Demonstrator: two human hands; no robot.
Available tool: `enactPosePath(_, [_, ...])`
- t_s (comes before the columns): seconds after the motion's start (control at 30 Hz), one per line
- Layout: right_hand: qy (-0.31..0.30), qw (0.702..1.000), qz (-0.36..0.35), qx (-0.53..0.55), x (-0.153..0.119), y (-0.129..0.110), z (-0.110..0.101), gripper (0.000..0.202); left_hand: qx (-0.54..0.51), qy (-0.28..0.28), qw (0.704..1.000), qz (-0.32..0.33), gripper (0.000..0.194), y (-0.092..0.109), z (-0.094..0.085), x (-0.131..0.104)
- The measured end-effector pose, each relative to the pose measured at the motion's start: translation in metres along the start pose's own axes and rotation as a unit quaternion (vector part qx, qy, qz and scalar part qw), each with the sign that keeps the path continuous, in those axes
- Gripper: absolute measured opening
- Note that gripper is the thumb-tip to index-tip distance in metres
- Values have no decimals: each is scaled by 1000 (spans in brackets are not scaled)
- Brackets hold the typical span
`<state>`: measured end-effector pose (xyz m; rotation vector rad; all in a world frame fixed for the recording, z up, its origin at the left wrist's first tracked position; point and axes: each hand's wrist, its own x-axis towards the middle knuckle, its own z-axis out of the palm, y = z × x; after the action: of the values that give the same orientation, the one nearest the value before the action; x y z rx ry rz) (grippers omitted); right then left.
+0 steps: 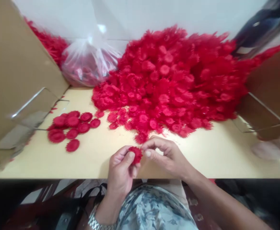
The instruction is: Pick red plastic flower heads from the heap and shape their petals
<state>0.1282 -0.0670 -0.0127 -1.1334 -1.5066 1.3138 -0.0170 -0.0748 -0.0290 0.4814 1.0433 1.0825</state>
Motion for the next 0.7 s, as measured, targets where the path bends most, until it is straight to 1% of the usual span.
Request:
enactPosePath(0.1, [23, 991, 40, 129, -3, 2, -3, 21, 40, -29, 997, 59, 26, -2, 9, -2])
enactPosePath(0.17, [24, 974, 56, 219, -5, 4, -8, 25, 47, -58, 994, 85, 37, -3, 16, -4])
enactPosePath(0.23, [-7, 957, 74, 280, -9, 6, -15, 24, 50, -87, 992, 80, 41, -4, 19, -5])
enactPosePath(0.3, [-37, 947, 92, 305, -14, 6, -21, 22, 69, -108, 990, 64, 33, -6, 19, -3])
enactPosePath(0.33, [-39, 945, 97, 308, -17, 6, -22, 22, 85, -114, 988, 63, 29, -7, 18, 0])
enactPosePath(0.37, [-27, 946, 99, 308, -19, 6, -23, 22, 103, -114, 986, 69, 26, -9, 18, 2])
enactPosePath(0.43, [17, 949, 98, 300, -24, 5, -21, 22, 139, -103, 981, 91, 25, -13, 20, 6])
enactPosePath(0.5, [53, 950, 94, 292, -29, 5, -21, 23, 169, -82, 977, 102, 26, -15, 26, 7])
enactPosePath(0.57, [85, 958, 85, 261, -36, 3, -26, 24, 189, -70, 975, 92, 32, -16, 34, 5])
enactPosePath(0.63, [142, 973, 61, 169, -47, -2, -43, 23, 198, -79, 974, 75, 39, -14, 40, 1])
enactPosePath(0.67, [189, 977, 42, 93, -56, -6, -57, 21, 200, -89, 973, 69, 41, -12, 40, 0])
enactPosePath(0.7, [240, 970, 26, 6, -66, -11, -73, 19, 201, -94, 973, 65, 40, -11, 37, 0])
